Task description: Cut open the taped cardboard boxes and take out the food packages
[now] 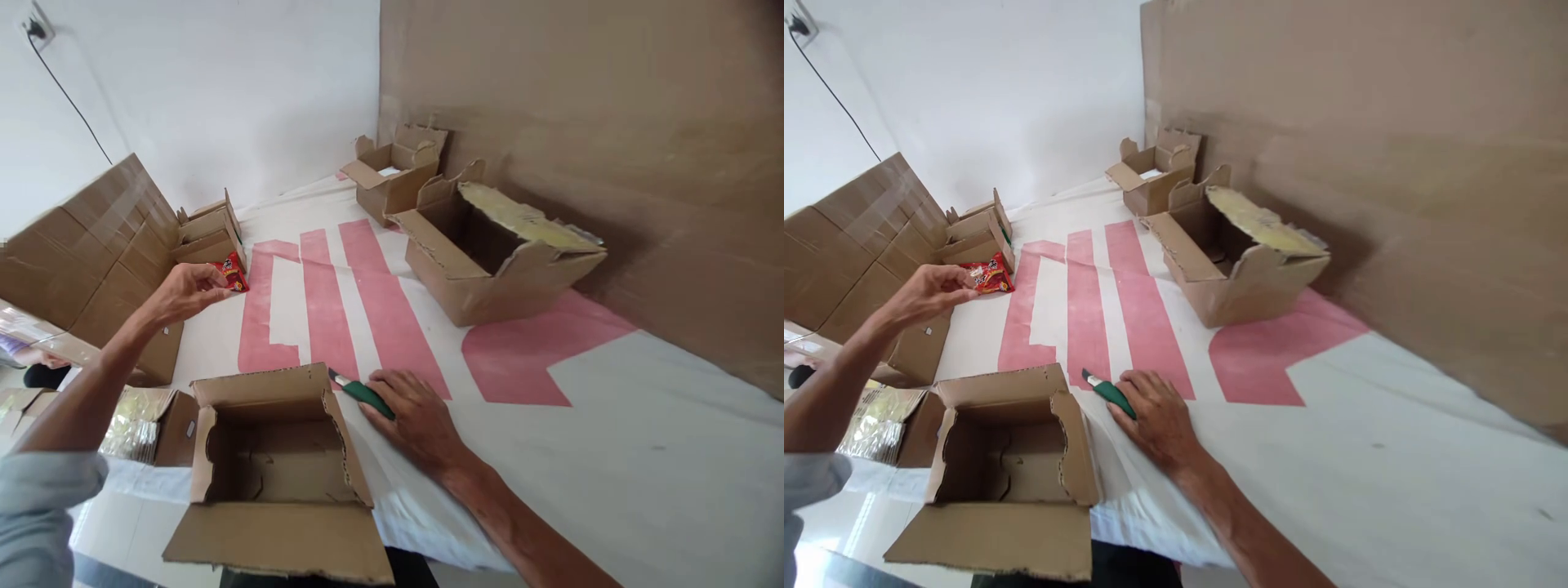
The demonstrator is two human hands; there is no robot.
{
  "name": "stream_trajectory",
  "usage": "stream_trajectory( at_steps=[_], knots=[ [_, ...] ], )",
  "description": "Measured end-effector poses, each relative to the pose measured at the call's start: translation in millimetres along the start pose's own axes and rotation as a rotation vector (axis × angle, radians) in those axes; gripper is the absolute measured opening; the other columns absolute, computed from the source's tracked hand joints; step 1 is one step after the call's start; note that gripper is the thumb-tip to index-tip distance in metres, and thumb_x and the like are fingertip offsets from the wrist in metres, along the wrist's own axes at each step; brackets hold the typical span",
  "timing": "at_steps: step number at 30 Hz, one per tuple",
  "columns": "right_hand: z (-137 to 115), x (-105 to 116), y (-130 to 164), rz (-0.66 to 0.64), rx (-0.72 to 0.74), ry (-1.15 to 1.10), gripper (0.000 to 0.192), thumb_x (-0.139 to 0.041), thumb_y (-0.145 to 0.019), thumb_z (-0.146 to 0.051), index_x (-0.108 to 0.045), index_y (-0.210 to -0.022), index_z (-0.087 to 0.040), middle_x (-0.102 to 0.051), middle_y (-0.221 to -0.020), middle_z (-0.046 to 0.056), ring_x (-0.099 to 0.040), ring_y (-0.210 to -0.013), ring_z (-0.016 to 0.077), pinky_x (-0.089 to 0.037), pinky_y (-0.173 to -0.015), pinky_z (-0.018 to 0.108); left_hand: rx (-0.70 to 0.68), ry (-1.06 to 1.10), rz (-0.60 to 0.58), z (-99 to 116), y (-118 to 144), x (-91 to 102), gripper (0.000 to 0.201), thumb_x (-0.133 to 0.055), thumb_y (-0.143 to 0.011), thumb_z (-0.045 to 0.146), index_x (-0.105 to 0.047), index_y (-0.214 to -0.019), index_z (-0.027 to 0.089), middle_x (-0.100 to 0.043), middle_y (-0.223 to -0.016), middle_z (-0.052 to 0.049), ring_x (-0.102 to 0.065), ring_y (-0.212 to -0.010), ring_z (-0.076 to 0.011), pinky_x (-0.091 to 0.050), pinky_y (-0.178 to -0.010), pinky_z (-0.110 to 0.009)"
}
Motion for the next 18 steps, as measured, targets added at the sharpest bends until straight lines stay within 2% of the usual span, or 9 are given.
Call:
stream_trajectory(
  at_steps=[2, 4, 6, 7, 8, 10, 12, 14, 18],
  knots=[
    [-0.4, -0.6, -0.7, -0.012, -0.007, -0.002, 0.019, -0.058, -0.103, -0.032, -0.074, -0.108, -0.022, -0.075, -0.110, 0.011, -0.065, -0.104, 0.0294, -0.049, -0.090, 0.042, -0.120, 0.175, -0.199, 55.2, 63.0, 0.8, 0.041, -0.065, -0.095, 0.063, -0.078, -0.099, 0.024, -0.079, -0.093, -0.006, -0.074, -0.085, -0.0248, -0.058, -0.073, -0.037],
    [-1.0, -1.5, -1.5, -0.011, -0.008, -0.002, 0.020, -0.057, -0.103, -0.032, -0.075, -0.107, -0.022, -0.075, -0.109, 0.011, -0.065, -0.103, 0.0294, -0.048, -0.090, 0.043, -0.193, 0.182, -0.433, 99.5, 128.2, -19.4, 0.048, -0.071, -0.088, 0.071, -0.078, -0.118, 0.033, -0.082, -0.104, -0.006, -0.076, -0.091, -0.0268, -0.060, -0.076, -0.040],
    [-1.9, -2.4, -2.6, 0.002, -0.005, -0.002, 0.021, -0.057, -0.103, -0.031, -0.075, -0.106, -0.021, -0.075, -0.108, 0.012, -0.064, -0.102, 0.0293, -0.048, -0.091, 0.043, -0.173, 0.012, -0.476, 120.2, 173.7, -47.3, 0.074, -0.080, -0.079, 0.073, -0.066, -0.142, 0.037, -0.080, -0.124, -0.009, -0.076, -0.108, -0.0320, -0.060, -0.086, -0.043],
    [-2.3, -2.8, -3.2, 0.011, -0.004, -0.002, 0.021, -0.057, -0.103, -0.031, -0.075, -0.105, -0.021, -0.075, -0.107, 0.012, -0.064, -0.102, 0.0292, -0.048, -0.090, 0.043, -0.174, -0.072, -0.492, 125.5, 187.8, -64.7, 0.081, -0.083, -0.076, 0.073, -0.063, -0.145, 0.036, -0.077, -0.130, -0.011, -0.074, -0.114, -0.0350, -0.059, -0.090, -0.046],
    [-2.8, -3.2, -3.7, 0.020, -0.003, -0.003, 0.021, -0.056, -0.103, -0.031, -0.075, -0.104, -0.021, -0.075, -0.106, 0.012, -0.064, -0.101, 0.0289, -0.048, -0.090, 0.043, -0.189, -0.132, -0.536, 128.4, 196.8, -84.2, 0.078, -0.084, -0.077, 0.069, -0.062, -0.144, 0.035, -0.077, -0.128, -0.012, -0.075, -0.113, -0.0356, -0.059, -0.090, -0.046],
    [-3.7, -3.5, -4.6, 0.039, 0.000, -0.006, 0.021, -0.056, -0.103, -0.031, -0.075, -0.103, -0.021, -0.075, -0.106, 0.011, -0.065, -0.099, 0.0283, -0.049, -0.089, 0.042, -0.200, -0.232, -0.592, 124.0, 196.0, -116.1, 0.064, -0.086, -0.081, 0.058, -0.064, -0.135, 0.033, -0.078, -0.119, -0.011, -0.076, -0.104, -0.0341, -0.059, -0.086, -0.044],
    [-4.6, -3.0, -5.0, 0.056, 0.005, -0.007, 0.021, -0.057, -0.104, -0.031, -0.074, -0.102, -0.021, -0.075, -0.107, 0.011, -0.065, -0.099, 0.0283, -0.049, -0.088, 0.042, -0.211, -0.343, -0.555, 109.8, 172.9, -130.3, 0.055, -0.087, -0.082, 0.043, -0.063, -0.129, 0.030, -0.077, -0.119, -0.012, -0.076, -0.104, -0.0344, -0.058, -0.088, -0.045],
    [-5.2, -2.2, -5.0, 0.064, 0.008, -0.011, 0.020, -0.057, -0.103, -0.030, -0.074, -0.102, -0.021, -0.075, -0.107, 0.012, -0.065, -0.100, 0.0283, -0.049, -0.087, 0.042, -0.178, -0.473, -0.461, 84.6, 136.0, -127.1, 0.052, -0.084, -0.082, 0.030, -0.062, -0.129, 0.027, -0.075, -0.129, -0.014, -0.074, -0.115, -0.0365, -0.056, -0.097, -0.048],
    [-5.2, -0.9, -4.9, 0.065, 0.009, -0.021, 0.017, -0.057, -0.102, -0.024, -0.073, -0.106, -0.018, -0.074, -0.106, 0.012, -0.065, -0.098, 0.0276, -0.051, -0.087, 0.042, 0.093, -0.635, -0.348, 3.9, 58.1, -95.2, 0.051, -0.080, -0.084, 0.027, -0.059, -0.131, 0.027, -0.073, -0.133, -0.014, -0.071, -0.122, -0.0366, -0.056, -0.097, -0.044]
  ],
)
Point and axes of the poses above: each hand's wrist, its own y-axis away from the middle knuckle, its own x-axis out of the back of the hand, z = x × y, the point moved 7 cm from there along -y, towards the middle knuckle
